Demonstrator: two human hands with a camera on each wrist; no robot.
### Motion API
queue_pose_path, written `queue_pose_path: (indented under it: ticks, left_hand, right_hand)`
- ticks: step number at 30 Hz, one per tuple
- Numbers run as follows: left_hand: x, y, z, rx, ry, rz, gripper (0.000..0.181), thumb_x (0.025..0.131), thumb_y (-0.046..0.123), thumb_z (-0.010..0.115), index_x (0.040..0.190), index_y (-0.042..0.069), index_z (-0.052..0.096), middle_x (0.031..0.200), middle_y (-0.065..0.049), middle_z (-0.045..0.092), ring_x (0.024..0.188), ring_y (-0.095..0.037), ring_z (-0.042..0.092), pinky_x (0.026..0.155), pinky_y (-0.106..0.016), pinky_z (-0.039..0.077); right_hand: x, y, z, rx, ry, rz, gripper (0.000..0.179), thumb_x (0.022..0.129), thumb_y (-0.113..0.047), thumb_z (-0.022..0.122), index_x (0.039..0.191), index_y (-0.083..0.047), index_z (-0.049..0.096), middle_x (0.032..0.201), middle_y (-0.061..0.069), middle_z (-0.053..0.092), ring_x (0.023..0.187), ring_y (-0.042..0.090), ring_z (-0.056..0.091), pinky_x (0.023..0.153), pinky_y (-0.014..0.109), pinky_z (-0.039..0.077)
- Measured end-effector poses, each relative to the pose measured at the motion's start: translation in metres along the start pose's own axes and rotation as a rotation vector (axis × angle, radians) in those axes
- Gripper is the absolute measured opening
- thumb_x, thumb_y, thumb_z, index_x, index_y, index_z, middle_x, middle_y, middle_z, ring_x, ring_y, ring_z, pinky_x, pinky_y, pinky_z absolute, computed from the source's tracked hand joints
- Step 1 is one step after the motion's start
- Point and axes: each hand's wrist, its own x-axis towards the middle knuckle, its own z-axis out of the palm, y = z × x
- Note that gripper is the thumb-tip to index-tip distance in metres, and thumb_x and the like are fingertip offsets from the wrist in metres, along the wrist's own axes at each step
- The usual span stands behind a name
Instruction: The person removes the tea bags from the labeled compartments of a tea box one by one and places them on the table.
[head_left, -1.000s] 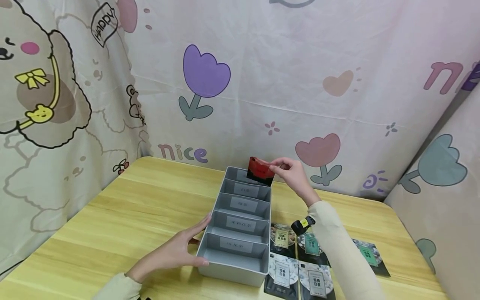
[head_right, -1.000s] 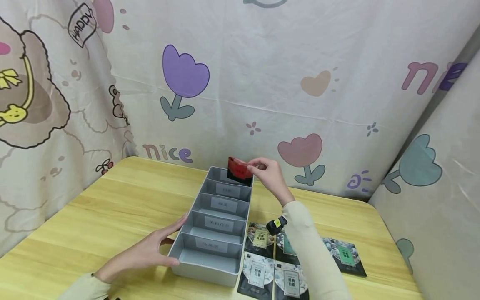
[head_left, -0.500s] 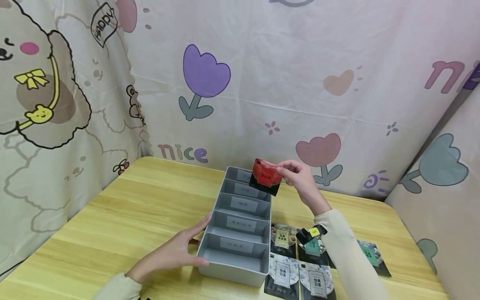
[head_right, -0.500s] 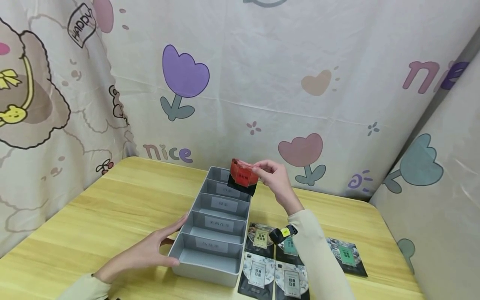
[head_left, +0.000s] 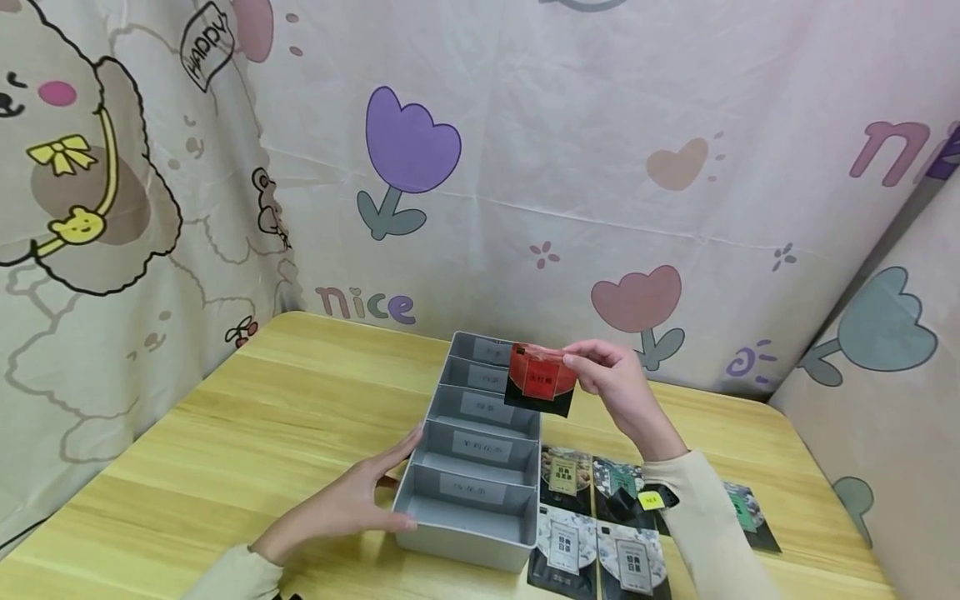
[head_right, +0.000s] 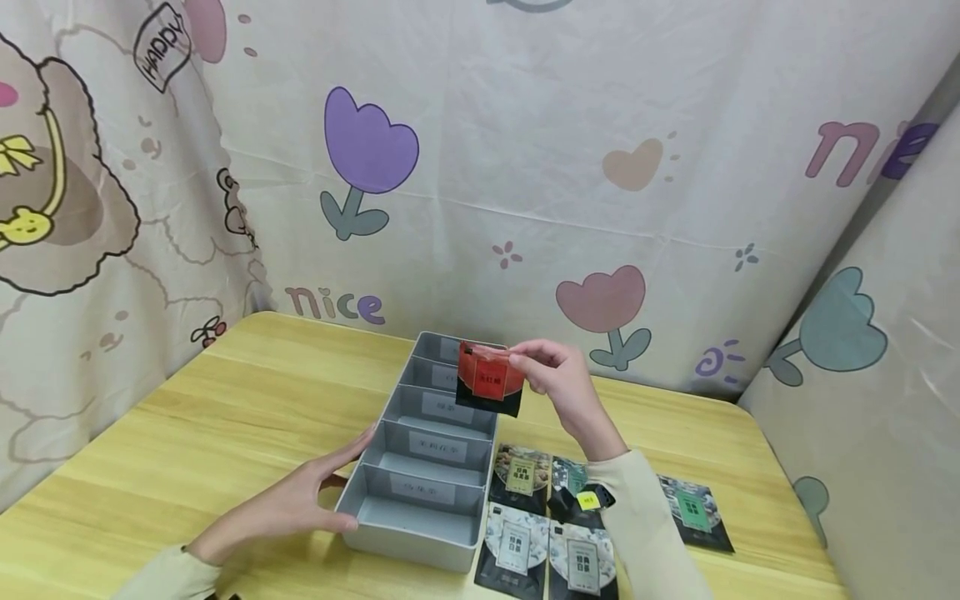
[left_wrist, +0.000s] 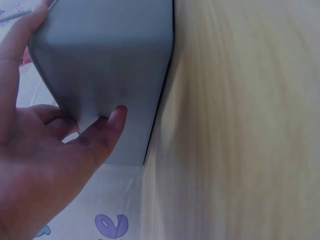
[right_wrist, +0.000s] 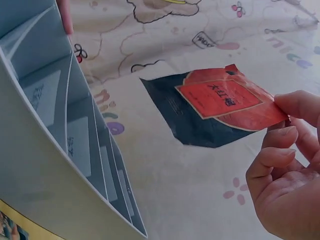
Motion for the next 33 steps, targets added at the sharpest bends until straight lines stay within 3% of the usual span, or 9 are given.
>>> queue_pose_path:
  ticks: [4, 10, 14, 20, 24, 33]
  left_hand:
    - [-0.001, 0.000, 0.000, 0.017, 0.000, -0.020, 0.105, 0.077, 0.033, 0.081, 0.155, 0.007, 0.015, 0.156, -0.021, 0.015, 0.133, -0.044, 0.034, 0.098, -0.056, 0.042]
    - [-0.001, -0.001, 0.000, 0.022, 0.002, -0.027, 0.106, 0.077, 0.035, 0.080, 0.155, 0.008, 0.015, 0.156, -0.023, 0.015, 0.130, -0.043, 0.039, 0.097, -0.054, 0.044]
    - [-0.001, -0.002, 0.000, 0.024, 0.010, -0.021, 0.106, 0.076, 0.035, 0.081, 0.154, 0.006, 0.016, 0.156, -0.022, 0.016, 0.132, -0.043, 0.035, 0.099, -0.060, 0.039]
    - [-0.001, -0.003, 0.001, 0.009, 0.015, -0.002, 0.105, 0.075, 0.035, 0.081, 0.154, 0.006, 0.018, 0.156, -0.021, 0.015, 0.135, -0.047, 0.026, 0.101, -0.068, 0.028]
    - [-0.001, -0.003, 0.001, 0.006, 0.013, -0.006, 0.105, 0.075, 0.034, 0.081, 0.154, 0.006, 0.018, 0.156, -0.020, 0.014, 0.136, -0.045, 0.027, 0.100, -0.066, 0.032]
    - [-0.002, -0.003, 0.001, 0.020, 0.019, -0.004, 0.105, 0.076, 0.035, 0.081, 0.154, 0.007, 0.017, 0.156, -0.019, 0.015, 0.136, -0.044, 0.027, 0.100, -0.062, 0.034]
  right_hand:
    - [-0.010, 0.000, 0.001, -0.018, 0.011, 0.010, 0.014, 0.092, -0.004, 0.063, 0.091, -0.016, 0.070, 0.068, -0.002, 0.051, 0.056, 0.013, 0.039, 0.053, 0.025, 0.034]
    - [-0.023, 0.002, 0.003, -0.035, 0.016, 0.012, 0.013, 0.092, -0.003, 0.063, 0.091, -0.016, 0.067, 0.072, -0.001, 0.054, 0.057, 0.013, 0.041, 0.053, 0.023, 0.035]
    - [-0.032, 0.009, 0.003, -0.072, 0.028, 0.044, 0.013, 0.091, -0.005, 0.064, 0.089, -0.017, 0.067, 0.075, -0.002, 0.058, 0.063, 0.011, 0.046, 0.057, 0.023, 0.039]
    - [-0.043, 0.022, 0.002, -0.128, 0.007, 0.098, 0.003, 0.090, -0.004, 0.065, 0.093, -0.004, 0.065, 0.069, -0.002, 0.053, 0.059, 0.011, 0.043, 0.056, 0.025, 0.038]
    - [-0.047, 0.025, 0.001, -0.185, -0.019, 0.112, 0.014, 0.090, -0.007, 0.067, 0.097, 0.005, 0.063, 0.071, -0.002, 0.056, 0.060, 0.011, 0.045, 0.055, 0.024, 0.040]
    - [-0.058, 0.025, -0.001, -0.333, -0.032, 0.135, 0.014, 0.089, -0.007, 0.068, 0.096, 0.003, 0.062, 0.065, 0.004, 0.053, 0.053, 0.011, 0.043, 0.047, 0.025, 0.038]
